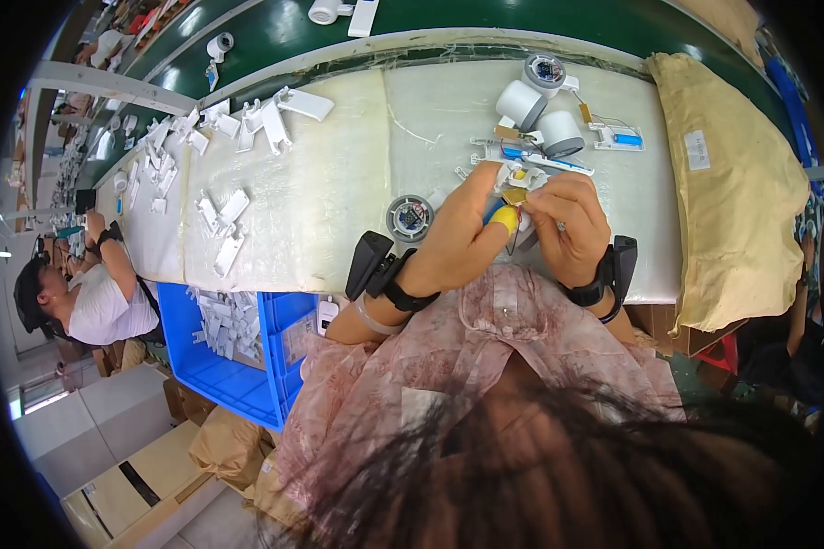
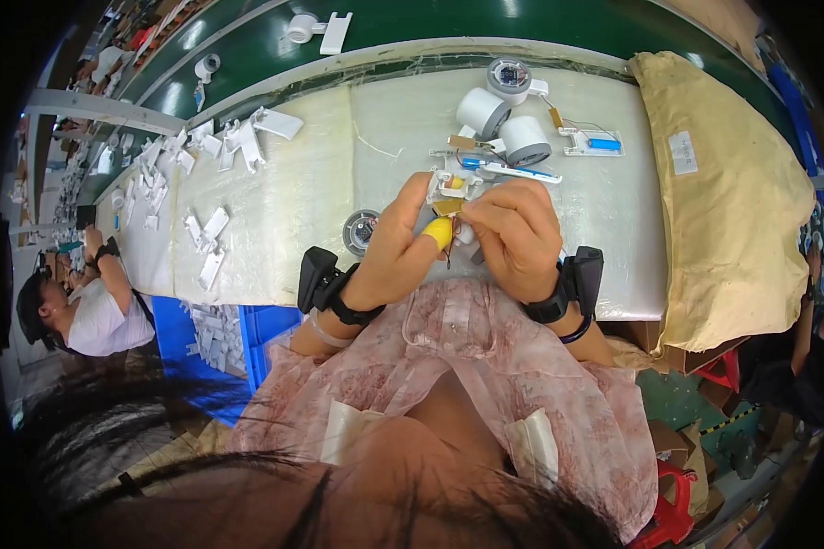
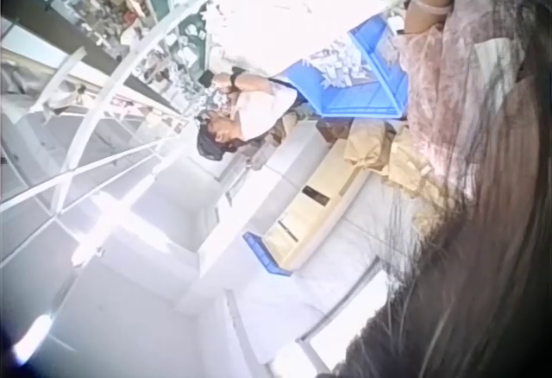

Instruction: The person picks up a white plastic housing and a circuit board, fits the board into the housing by hand, and applies a small piece of tape to the assembly. They then place the unit onto a conveyor belt and reach for another housing to repeat the process.

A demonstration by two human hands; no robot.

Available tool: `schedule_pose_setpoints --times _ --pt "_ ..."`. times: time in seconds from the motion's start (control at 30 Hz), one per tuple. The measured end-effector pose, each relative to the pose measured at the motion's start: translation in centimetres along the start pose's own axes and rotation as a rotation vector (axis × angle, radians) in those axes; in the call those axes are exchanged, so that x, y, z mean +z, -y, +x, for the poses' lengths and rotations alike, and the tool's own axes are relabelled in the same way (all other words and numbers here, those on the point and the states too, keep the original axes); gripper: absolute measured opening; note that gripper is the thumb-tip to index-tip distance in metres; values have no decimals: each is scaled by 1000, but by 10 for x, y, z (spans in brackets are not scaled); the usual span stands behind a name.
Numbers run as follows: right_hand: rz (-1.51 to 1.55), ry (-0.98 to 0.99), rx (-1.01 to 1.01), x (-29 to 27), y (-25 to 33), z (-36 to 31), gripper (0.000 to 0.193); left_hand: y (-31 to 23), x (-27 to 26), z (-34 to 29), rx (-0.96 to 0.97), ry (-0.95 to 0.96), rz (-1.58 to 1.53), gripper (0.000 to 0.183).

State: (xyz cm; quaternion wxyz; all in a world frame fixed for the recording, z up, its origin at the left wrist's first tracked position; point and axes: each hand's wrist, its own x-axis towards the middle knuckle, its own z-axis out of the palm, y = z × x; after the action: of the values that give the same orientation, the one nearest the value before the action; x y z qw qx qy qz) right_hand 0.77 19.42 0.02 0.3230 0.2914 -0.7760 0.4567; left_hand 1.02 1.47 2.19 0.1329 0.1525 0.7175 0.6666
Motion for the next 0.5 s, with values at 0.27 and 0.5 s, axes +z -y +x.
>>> schedule_pose_setpoints --times 0.27,0.5 --pt "38 27 31 -3 4 2 24 3 1 -2 62 5 -66 40" --pt "9 26 26 -3 3 1 24 9 4 -2 63 -43 26 36"
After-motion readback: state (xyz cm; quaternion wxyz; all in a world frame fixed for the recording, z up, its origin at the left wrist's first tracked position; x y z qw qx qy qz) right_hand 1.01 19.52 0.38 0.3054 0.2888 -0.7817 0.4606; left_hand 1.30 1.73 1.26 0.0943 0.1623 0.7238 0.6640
